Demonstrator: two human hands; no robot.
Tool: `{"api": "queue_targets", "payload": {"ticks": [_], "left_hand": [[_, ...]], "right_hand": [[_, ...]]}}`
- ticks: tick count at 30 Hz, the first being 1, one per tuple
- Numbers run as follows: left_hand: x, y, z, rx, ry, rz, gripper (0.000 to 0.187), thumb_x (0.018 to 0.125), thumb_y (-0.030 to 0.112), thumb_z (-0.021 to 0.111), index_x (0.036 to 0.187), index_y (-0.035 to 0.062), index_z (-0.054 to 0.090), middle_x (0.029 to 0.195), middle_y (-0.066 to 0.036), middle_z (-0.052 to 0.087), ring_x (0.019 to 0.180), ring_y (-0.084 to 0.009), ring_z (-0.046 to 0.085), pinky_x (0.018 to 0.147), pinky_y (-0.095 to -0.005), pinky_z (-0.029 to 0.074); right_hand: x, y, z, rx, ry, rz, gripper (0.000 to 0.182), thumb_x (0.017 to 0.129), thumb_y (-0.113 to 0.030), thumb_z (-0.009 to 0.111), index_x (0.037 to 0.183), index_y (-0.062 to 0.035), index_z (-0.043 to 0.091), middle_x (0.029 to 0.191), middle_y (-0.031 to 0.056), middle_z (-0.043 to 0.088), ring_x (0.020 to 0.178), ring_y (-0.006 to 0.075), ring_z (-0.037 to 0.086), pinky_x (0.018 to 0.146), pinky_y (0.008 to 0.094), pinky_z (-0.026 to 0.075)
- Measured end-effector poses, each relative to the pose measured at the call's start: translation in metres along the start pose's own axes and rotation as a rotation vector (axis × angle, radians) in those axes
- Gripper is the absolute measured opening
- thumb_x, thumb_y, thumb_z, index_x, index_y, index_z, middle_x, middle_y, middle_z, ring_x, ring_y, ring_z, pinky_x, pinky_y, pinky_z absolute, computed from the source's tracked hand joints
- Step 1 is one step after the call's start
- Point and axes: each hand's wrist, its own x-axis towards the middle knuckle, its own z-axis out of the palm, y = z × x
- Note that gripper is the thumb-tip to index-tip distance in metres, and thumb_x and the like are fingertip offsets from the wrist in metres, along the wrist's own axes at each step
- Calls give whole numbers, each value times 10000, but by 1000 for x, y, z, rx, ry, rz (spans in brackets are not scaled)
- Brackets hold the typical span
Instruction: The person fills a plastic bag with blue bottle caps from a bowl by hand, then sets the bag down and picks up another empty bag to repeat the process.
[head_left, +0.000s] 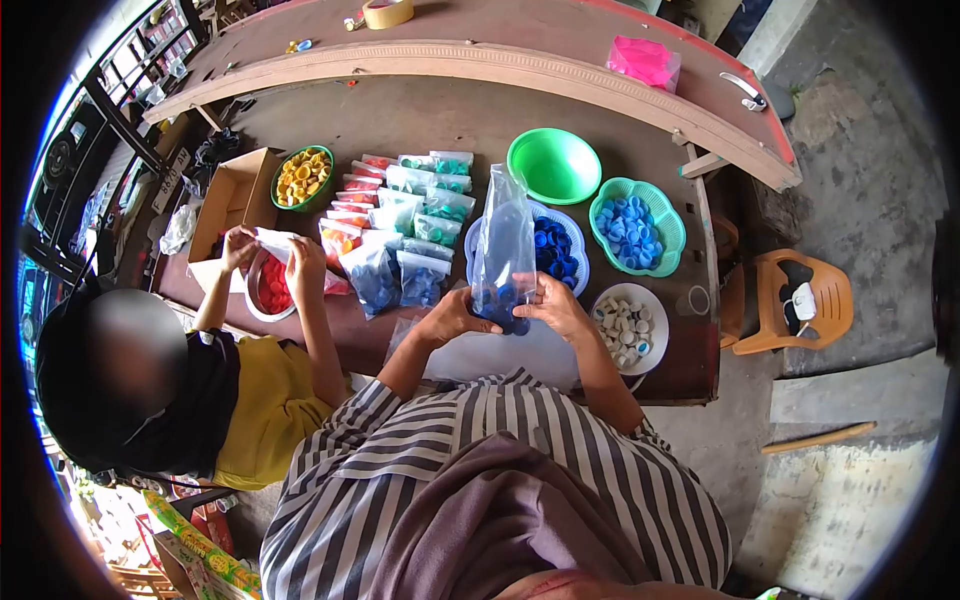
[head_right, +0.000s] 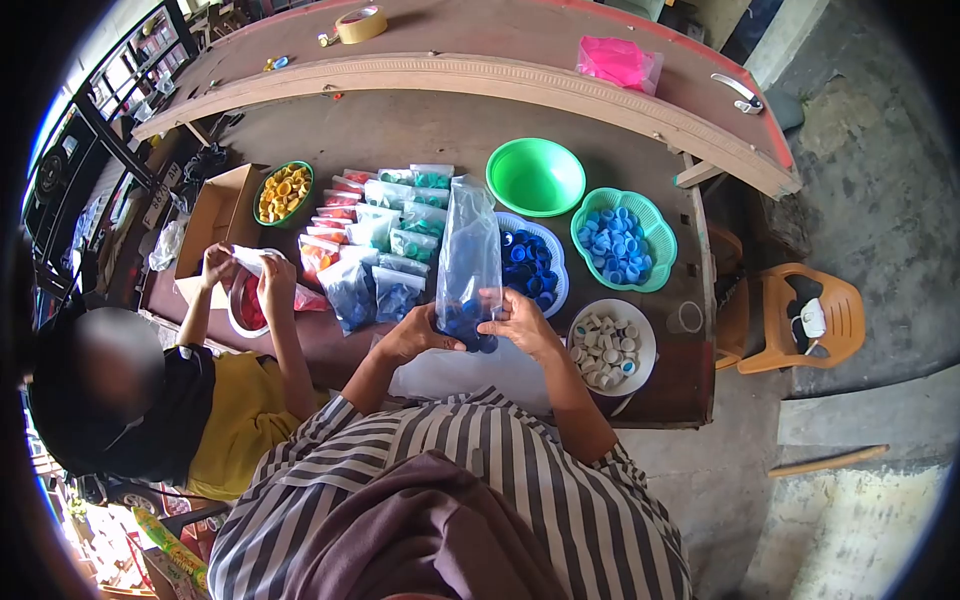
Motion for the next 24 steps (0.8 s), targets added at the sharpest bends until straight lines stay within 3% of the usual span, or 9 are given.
{"api": "queue_targets", "payload": {"ticks": [7,9,12,13,20,24], "left_hand": [[6,-11,-5,110,-14,-70,511,707,37,811,1160,-37,585,1050,-63,657,953,-128,584,841,-284,472],[6,-10,-3,84,-93,65,472,753,97,795,1163,-21,594,1008,-37,650,887,-107,577,780,-266,466],[3,-3,7,-34,-5,-70,406,808,155,761,1154,5,613,950,-6,627,799,-80,544,704,-242,436],[3,-6,6,-20,-18,-79,485,826,243,752,1203,-9,582,969,-48,656,886,-120,588,781,-264,474],[4,-34,-9,93,-42,-181,397,827,158,737,1171,12,604,963,-36,658,860,-109,598,758,-268,483],[-5,-32,-19,148,-80,-124,379,802,135,744,1129,-12,624,961,-45,676,870,-119,607,780,-289,493]], "right_hand": [[-9,-4,-4,199,16,11,596,762,19,739,1305,-22,496,1183,76,590,1044,152,586,882,290,500],[-9,1,-8,146,36,12,572,775,12,730,1298,-19,502,1186,78,591,1042,149,585,888,287,494],[-10,10,-11,89,27,24,534,794,-5,720,1286,-13,513,1177,79,597,1035,142,584,903,285,480],[-11,11,-11,85,-1,35,520,801,-14,719,1280,-9,518,1165,80,603,1030,139,585,913,287,473],[-16,17,0,154,104,79,411,881,-115,669,1255,-15,532,1103,55,629,1024,130,588,907,274,461],[-10,46,-1,141,145,54,230,918,-134,623,1110,-15,584,1057,67,633,962,152,627,824,264,502]]}}
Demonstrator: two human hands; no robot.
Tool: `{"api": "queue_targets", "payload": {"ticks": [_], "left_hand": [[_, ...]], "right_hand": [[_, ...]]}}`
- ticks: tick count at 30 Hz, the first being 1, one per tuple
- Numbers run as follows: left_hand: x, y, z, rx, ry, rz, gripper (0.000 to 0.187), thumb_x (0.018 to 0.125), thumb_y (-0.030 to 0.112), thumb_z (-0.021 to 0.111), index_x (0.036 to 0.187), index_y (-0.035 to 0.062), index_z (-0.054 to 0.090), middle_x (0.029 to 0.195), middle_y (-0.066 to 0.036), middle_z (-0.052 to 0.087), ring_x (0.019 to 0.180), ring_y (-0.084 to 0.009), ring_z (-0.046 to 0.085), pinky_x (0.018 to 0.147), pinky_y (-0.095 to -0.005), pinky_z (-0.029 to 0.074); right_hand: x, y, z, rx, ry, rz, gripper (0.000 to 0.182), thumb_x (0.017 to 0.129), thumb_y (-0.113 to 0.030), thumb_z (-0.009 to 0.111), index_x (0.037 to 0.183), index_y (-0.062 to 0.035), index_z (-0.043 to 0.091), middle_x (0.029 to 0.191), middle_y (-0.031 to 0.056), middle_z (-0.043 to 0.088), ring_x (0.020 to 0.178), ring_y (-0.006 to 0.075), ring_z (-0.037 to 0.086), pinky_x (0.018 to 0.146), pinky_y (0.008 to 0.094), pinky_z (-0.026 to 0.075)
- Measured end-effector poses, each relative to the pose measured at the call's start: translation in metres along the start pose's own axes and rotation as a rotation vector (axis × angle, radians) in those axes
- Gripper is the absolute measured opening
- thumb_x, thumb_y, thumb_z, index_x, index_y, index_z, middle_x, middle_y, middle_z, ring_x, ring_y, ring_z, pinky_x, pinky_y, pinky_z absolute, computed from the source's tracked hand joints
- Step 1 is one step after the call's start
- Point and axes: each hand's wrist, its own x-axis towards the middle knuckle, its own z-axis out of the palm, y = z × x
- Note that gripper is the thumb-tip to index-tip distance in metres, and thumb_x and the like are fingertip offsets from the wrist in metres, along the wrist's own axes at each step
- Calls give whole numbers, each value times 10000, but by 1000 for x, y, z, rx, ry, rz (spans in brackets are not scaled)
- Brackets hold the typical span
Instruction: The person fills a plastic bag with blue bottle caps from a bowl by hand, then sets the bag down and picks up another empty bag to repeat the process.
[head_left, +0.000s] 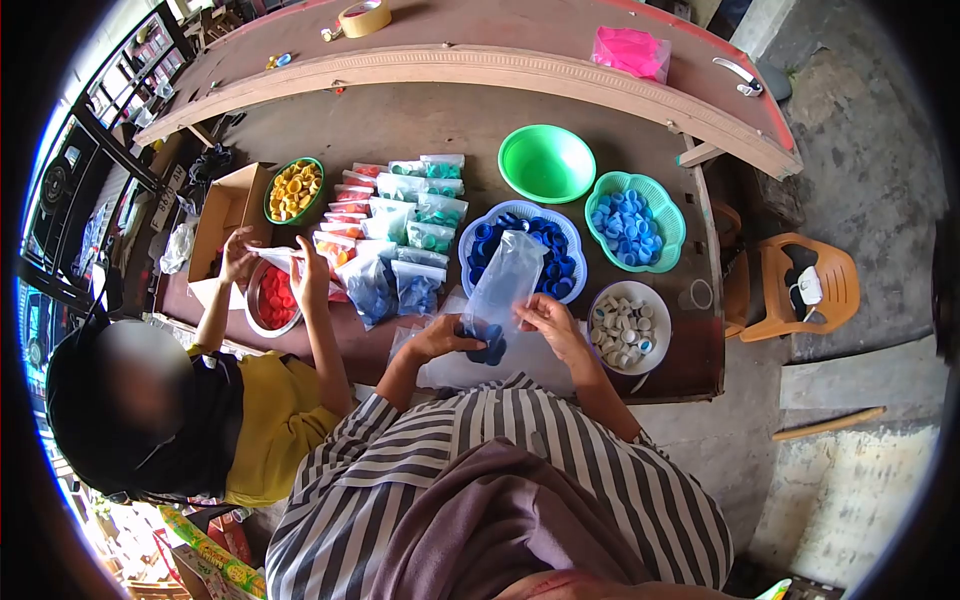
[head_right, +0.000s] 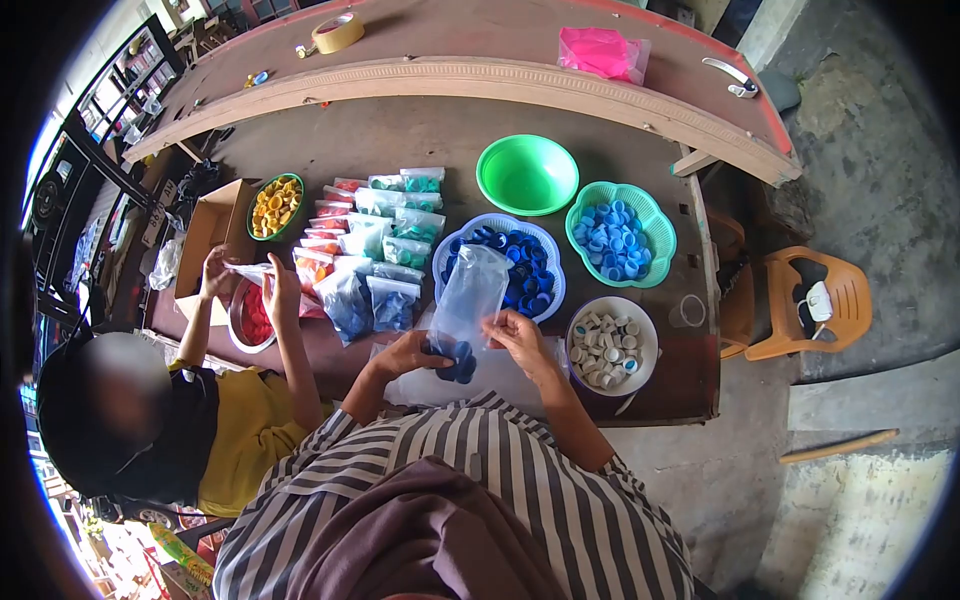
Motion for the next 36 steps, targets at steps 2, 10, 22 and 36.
{"api": "queue_targets", "payload": {"ticks": [2,10,22,36], "left_hand": [[-1,-11,-15,125,0,-33,368,779,133,763,1095,-14,643,979,-47,680,885,-118,609,794,-291,491],[13,-21,-45,739,581,251,446,765,197,778,1145,20,623,1120,-172,619,1042,-279,611,897,-370,482],[82,53,5,828,663,342,361,850,242,676,1147,47,610,850,-169,543,703,-296,572,693,-406,480],[63,50,2,583,706,357,211,793,83,715,703,-46,575,693,-99,545,561,-184,641,512,-281,504]], "right_hand": [[2,11,6,22,2,19,179,921,-123,616,1061,-14,595,1034,74,634,934,160,640,792,264,518],[14,58,22,-217,-9,21,249,901,-92,624,1114,28,579,947,75,646,804,150,633,703,271,530],[28,17,-16,-607,-287,-242,311,893,-119,645,1200,-93,607,1086,117,649,884,165,640,785,301,510],[133,-6,-55,-1456,565,-270,194,799,-153,689,952,-74,602,1026,125,570,1027,308,512,888,398,420]]}}
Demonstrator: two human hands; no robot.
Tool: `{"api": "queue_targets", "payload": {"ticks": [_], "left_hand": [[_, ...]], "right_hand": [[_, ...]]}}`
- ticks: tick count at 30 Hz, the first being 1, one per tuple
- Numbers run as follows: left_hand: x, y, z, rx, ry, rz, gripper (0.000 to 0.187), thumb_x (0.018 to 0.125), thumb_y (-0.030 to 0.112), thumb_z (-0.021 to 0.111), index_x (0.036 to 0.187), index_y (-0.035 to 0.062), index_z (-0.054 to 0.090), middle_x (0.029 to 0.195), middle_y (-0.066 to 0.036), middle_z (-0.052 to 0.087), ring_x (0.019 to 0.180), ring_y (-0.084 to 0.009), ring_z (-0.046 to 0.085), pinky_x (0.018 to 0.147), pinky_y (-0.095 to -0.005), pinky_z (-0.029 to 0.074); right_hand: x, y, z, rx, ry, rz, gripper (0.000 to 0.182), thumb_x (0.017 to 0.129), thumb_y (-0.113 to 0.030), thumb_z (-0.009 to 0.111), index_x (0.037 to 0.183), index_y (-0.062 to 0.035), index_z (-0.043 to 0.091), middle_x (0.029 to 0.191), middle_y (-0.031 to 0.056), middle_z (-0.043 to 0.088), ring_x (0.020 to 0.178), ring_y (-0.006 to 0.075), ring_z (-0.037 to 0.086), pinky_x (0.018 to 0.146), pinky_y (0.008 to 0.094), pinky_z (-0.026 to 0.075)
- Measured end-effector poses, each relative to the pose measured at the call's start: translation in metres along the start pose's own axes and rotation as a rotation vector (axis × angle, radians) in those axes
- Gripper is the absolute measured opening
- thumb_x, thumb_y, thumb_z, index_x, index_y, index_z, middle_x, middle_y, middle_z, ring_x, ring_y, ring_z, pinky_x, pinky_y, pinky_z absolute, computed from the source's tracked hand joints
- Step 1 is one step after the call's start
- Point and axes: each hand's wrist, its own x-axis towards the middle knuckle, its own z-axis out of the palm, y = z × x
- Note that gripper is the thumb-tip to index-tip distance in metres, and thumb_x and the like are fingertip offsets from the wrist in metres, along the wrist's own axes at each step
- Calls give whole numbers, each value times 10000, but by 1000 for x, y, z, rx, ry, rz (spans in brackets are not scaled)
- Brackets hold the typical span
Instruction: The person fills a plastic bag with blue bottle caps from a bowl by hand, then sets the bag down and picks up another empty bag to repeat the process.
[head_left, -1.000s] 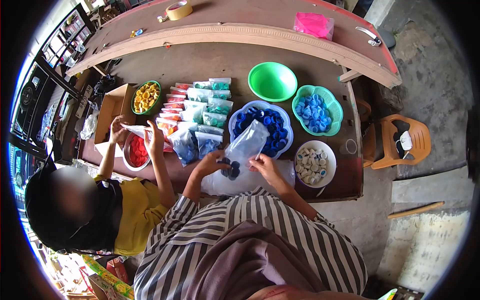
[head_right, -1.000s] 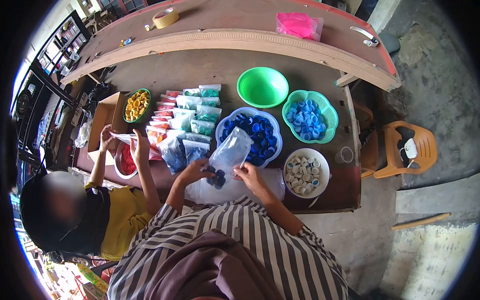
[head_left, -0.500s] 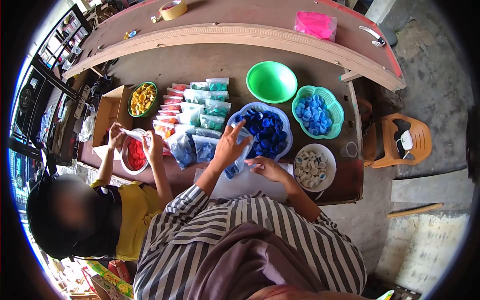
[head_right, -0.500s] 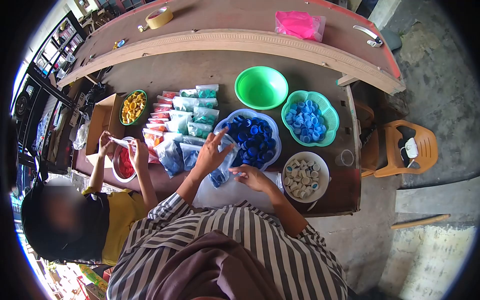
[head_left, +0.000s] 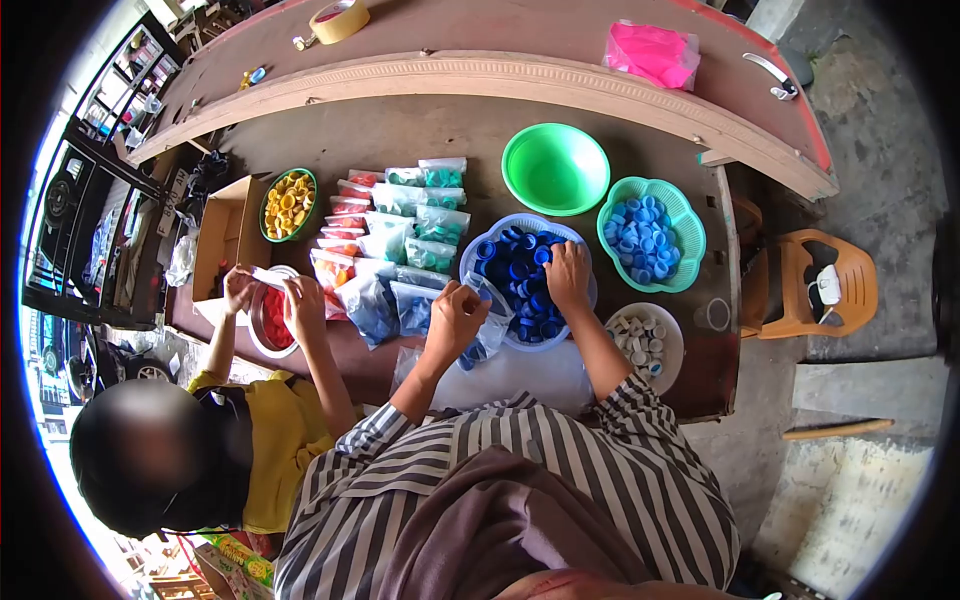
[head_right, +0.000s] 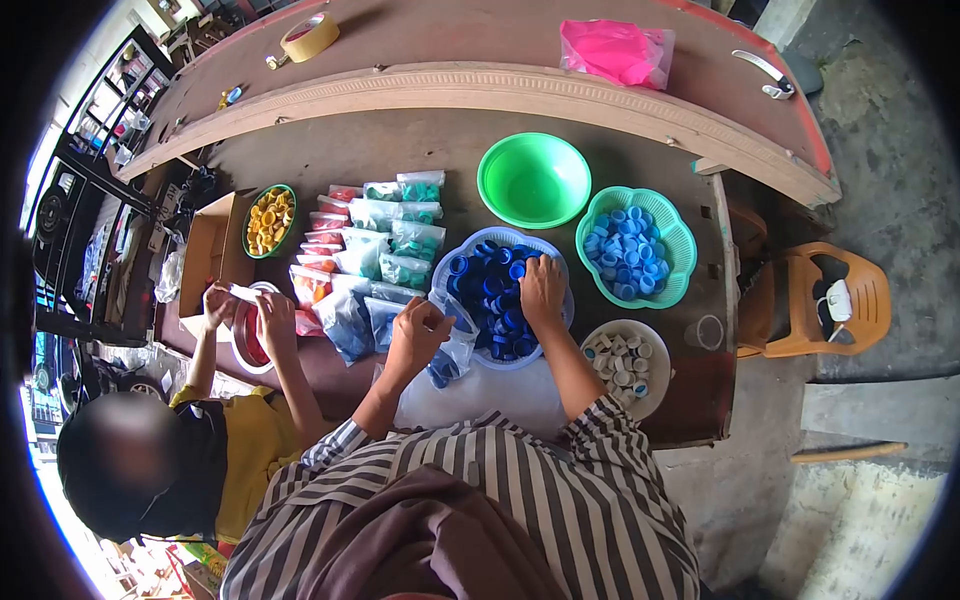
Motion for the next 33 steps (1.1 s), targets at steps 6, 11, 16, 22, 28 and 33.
{"api": "queue_targets", "payload": {"ticks": [6,11,16,22,28,33], "left_hand": [[-3,13,-3,-34,29,-134,264,732,31,712,959,-18,588,959,-153,560,567,-185,619,556,-294,503],[-2,12,-7,1,-28,-127,443,715,-25,624,1157,4,613,1292,-146,545,568,-135,587,582,-287,518],[3,18,-12,-33,-96,-137,435,738,-25,547,1166,-8,618,1286,-144,569,574,-130,604,582,-276,518],[0,27,-22,-53,-95,-92,462,724,-29,521,1176,-15,616,1250,-149,597,574,-135,617,584,-266,515],[-9,35,-32,-142,-19,-102,447,716,-16,537,1155,-33,622,1248,-163,590,541,-149,614,565,-273,498],[-12,46,-45,-118,-25,-74,465,740,-18,535,1200,-19,602,1254,-151,582,604,-138,650,580,-260,530]], "right_hand": [[1,13,12,136,60,-35,225,760,-90,723,927,-70,574,866,80,615,889,280,570,819,400,443],[-9,0,-25,617,-68,106,273,756,-40,728,975,-58,567,900,74,632,818,243,610,744,371,496],[-35,-56,-83,1204,-53,-114,258,821,-14,694,1052,-58,585,925,64,626,838,150,632,758,284,514],[-47,-81,-97,867,-56,-426,220,775,-20,689,987,-55,639,975,97,624,952,286,581,863,380,447],[-52,-78,-110,1005,-88,-273,188,765,-51,731,931,-44,645,1060,99,579,998,279,580,827,366,479],[-73,-86,-122,903,-139,-427,214,745,-70,753,921,-43,635,1165,113,531,1088,294,552,870,379,485]]}}
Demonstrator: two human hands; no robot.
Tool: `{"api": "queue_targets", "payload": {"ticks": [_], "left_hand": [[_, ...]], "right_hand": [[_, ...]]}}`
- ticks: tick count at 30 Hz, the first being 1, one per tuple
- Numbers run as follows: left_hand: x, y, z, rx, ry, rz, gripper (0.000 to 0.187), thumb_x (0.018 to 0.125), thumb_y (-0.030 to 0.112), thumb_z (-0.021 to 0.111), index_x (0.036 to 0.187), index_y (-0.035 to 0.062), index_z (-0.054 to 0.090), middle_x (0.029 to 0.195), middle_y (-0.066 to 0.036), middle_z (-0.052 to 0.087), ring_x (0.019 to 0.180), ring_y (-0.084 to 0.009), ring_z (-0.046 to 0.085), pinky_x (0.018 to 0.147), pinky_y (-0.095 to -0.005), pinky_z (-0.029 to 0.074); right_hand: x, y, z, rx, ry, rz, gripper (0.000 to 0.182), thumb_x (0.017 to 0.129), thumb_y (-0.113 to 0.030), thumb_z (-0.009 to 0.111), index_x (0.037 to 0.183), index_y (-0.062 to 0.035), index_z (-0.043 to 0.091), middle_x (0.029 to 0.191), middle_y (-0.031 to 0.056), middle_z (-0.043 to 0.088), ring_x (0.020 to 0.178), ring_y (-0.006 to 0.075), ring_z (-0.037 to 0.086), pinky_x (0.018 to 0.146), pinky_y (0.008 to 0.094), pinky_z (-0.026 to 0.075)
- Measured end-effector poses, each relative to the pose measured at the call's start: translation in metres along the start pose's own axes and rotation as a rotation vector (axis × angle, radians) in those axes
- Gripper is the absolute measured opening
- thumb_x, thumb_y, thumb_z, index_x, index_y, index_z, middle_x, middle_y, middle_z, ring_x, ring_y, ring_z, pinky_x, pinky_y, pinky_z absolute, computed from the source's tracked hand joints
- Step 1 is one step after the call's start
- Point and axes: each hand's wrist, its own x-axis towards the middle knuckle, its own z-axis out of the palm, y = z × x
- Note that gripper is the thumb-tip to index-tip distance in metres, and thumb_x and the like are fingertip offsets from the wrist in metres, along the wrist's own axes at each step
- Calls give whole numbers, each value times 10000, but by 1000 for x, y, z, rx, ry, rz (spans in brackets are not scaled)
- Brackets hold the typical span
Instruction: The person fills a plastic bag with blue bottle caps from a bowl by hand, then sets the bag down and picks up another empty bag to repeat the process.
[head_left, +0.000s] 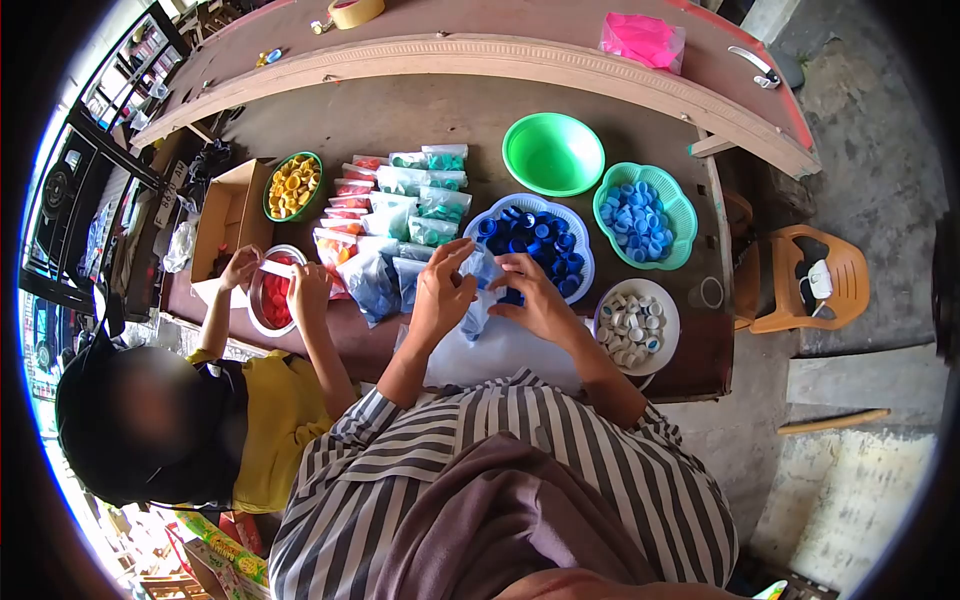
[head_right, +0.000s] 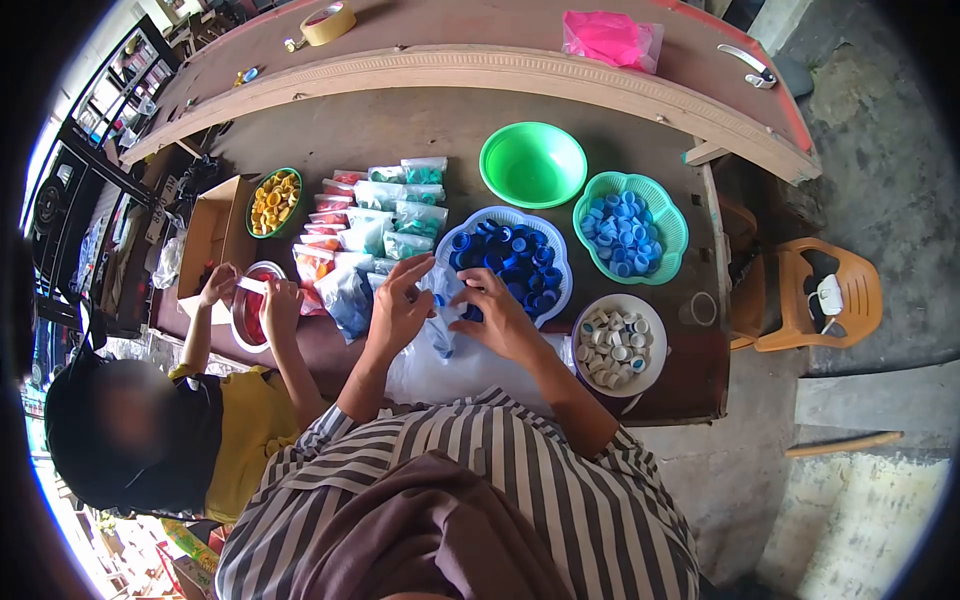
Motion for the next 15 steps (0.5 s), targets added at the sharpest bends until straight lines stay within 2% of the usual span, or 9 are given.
{"api": "queue_targets", "payload": {"ticks": [1,3,7,10,12,13,15], "left_hand": [[-2,5,-1,-3,2,5,465,740,-18,535,1200,-19,602,1254,-151,582,604,-138,650,580,-260,530],[-5,13,-4,-72,48,23,439,736,-14,550,1170,-53,602,1225,-186,576,569,-145,615,565,-268,506],[-11,25,-13,-23,81,90,436,743,-8,569,1176,-51,599,1201,-182,578,578,-133,602,566,-269,509],[-16,37,-20,-123,70,116,464,771,36,630,1227,-29,576,1217,-167,560,562,-119,585,558,-272,508],[-17,43,-27,-354,1,95,650,784,146,724,1367,26,462,1297,-136,497,705,-107,604,597,-274,511],[-16,37,-28,-355,4,98,650,784,146,724,1367,26,462,1297,-136,497,705,-107,604,597,-274,511],[-12,10,-26,-565,-64,257,891,757,276,792,1474,88,298,1359,-112,429,919,-128,577,707,-284,508]], "right_hand": [[-2,1,0,-138,-73,1,220,741,-71,754,922,-44,632,1189,120,518,1116,304,540,880,382,486],[2,-5,-2,-93,-50,31,209,751,-73,741,925,-42,631,1190,126,520,1102,318,548,876,385,485],[6,-36,-16,-137,-94,24,157,787,-46,697,916,-15,615,1164,131,533,1018,321,590,851,379,488],[9,-46,-23,30,-108,89,158,797,-11,672,939,-5,603,1149,132,552,1006,306,597,823,358,500],[11,-55,-29,129,-65,-11,134,838,8,634,962,7,581,1157,123,569,984,244,614,792,320,511],[12,-60,-31,126,-66,-14,134,838,8,634,962,7,581,1157,123,569,984,244,614,792,320,511],[12,-67,-37,390,-64,29,96,884,13,594,973,15,557,1174,108,578,976,184,619,774,290,513]]}}
